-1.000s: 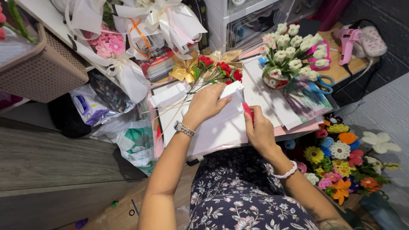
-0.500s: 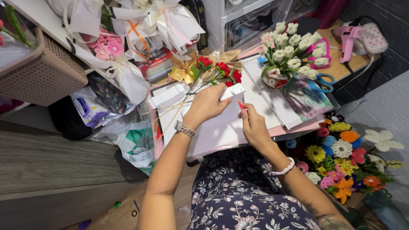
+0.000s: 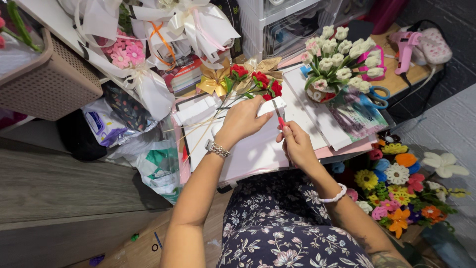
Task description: The person gathers artificial flowers and ribbons from a cluttered workspace, then uses a pink utility knife to cut a white foam block. The person arranges red and white artificial flowers into the foam block.
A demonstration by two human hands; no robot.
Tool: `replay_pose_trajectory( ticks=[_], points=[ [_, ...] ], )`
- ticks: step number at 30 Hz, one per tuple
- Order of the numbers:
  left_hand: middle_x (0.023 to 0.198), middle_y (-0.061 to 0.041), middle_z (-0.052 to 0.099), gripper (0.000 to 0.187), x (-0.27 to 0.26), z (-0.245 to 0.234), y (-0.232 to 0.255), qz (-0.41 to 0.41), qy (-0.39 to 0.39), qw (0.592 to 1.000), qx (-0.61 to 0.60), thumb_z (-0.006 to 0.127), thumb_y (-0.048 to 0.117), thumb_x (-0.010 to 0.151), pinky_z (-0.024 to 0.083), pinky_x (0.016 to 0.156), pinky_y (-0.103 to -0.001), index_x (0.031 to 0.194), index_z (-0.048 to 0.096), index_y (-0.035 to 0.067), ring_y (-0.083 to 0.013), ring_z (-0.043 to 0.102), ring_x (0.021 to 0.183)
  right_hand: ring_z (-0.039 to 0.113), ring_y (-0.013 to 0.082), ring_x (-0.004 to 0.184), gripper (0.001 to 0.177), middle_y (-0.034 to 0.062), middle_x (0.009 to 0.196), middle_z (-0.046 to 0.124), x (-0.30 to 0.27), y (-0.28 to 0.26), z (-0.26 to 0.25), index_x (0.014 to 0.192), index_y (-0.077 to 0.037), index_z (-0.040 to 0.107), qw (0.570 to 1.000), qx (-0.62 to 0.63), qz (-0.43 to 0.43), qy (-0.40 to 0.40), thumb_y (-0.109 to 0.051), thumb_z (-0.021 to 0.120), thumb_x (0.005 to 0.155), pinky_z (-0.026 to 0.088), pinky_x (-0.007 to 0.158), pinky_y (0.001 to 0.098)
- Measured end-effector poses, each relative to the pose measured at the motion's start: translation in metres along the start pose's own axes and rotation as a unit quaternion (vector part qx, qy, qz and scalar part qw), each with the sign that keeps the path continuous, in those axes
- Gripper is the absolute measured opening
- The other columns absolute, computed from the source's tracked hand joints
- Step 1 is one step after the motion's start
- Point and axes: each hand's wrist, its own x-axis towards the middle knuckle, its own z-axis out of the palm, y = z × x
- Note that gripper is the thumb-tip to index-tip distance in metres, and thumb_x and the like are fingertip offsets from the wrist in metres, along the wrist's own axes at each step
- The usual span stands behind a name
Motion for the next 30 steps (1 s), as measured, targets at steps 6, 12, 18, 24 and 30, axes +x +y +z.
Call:
replay_pose_trajectory(
  ticks=[6, 12, 18, 24, 30],
  points=[
    [0.076, -0.021, 0.069, 0.042, -0.002, -0.002, 0.002, -0.008, -0.007, 1.000, 0.000, 0.069, 0.045, 0.088, 0.051, 0.067, -0.052, 0.092, 0.059, 0.004, -0.0410, 0.068, 0.076, 0.044, 0.0047, 0.050, 0.031, 0.0008, 0.078, 0.062, 0.002, 0.004, -0.007, 0.111, -0.001, 0.058, 0.996, 0.075, 0.008, -0.047, -0.028, 0.043, 0.110, 0.036, 0.041, 0.0254],
    [0.076, -0.021, 0.069, 0.043, -0.002, -0.002, 0.003, -0.003, -0.002, 1.000, 0.001, 0.069, 0.045, 0.088, 0.051, 0.067, -0.053, 0.092, 0.059, 0.003, -0.0413, 0.067, 0.077, 0.065, 0.0305, 0.058, 0.031, 0.0129, 0.064, 0.064, -0.008, -0.007, 0.005, 0.102, -0.001, 0.053, 0.960, -0.249, -0.102, 0.075, -0.028, 0.041, 0.109, 0.048, 0.058, 0.0447],
    [0.077, -0.020, 0.069, 0.043, -0.002, 0.001, 0.001, 0.003, 0.008, 1.000, -0.002, 0.069, 0.045, 0.087, 0.052, 0.067, -0.052, 0.097, 0.064, 0.004, -0.0409, 0.068, 0.076, 0.062, 0.0438, 0.065, 0.034, 0.0230, 0.067, 0.061, -0.014, -0.016, 0.007, 0.095, 0.001, 0.055, 0.942, -0.297, -0.127, 0.095, -0.027, 0.041, 0.110, 0.045, 0.060, 0.0516],
    [0.085, -0.019, 0.071, 0.040, 0.001, 0.007, 0.001, 0.023, 0.017, 0.999, 0.044, 0.072, 0.042, 0.087, 0.053, 0.074, -0.051, 0.093, 0.067, 0.003, -0.0396, 0.069, 0.083, 0.062, 0.0428, 0.062, 0.034, 0.0233, 0.065, 0.060, -0.016, -0.014, 0.007, 0.095, 0.001, 0.056, 0.945, -0.288, -0.123, 0.091, -0.026, 0.041, 0.110, 0.045, 0.059, 0.0502],
    [0.088, -0.019, 0.071, 0.039, -0.003, 0.008, 0.008, 0.008, 0.017, 0.999, 0.030, 0.073, 0.039, 0.086, 0.053, 0.076, -0.051, 0.093, 0.065, 0.002, -0.0402, 0.068, 0.087, 0.061, 0.0422, 0.060, 0.034, 0.0230, 0.063, 0.059, -0.019, -0.017, 0.005, 0.094, 0.001, 0.057, 0.943, -0.290, -0.132, 0.094, -0.026, 0.041, 0.110, 0.045, 0.058, 0.0497]
  ],
)
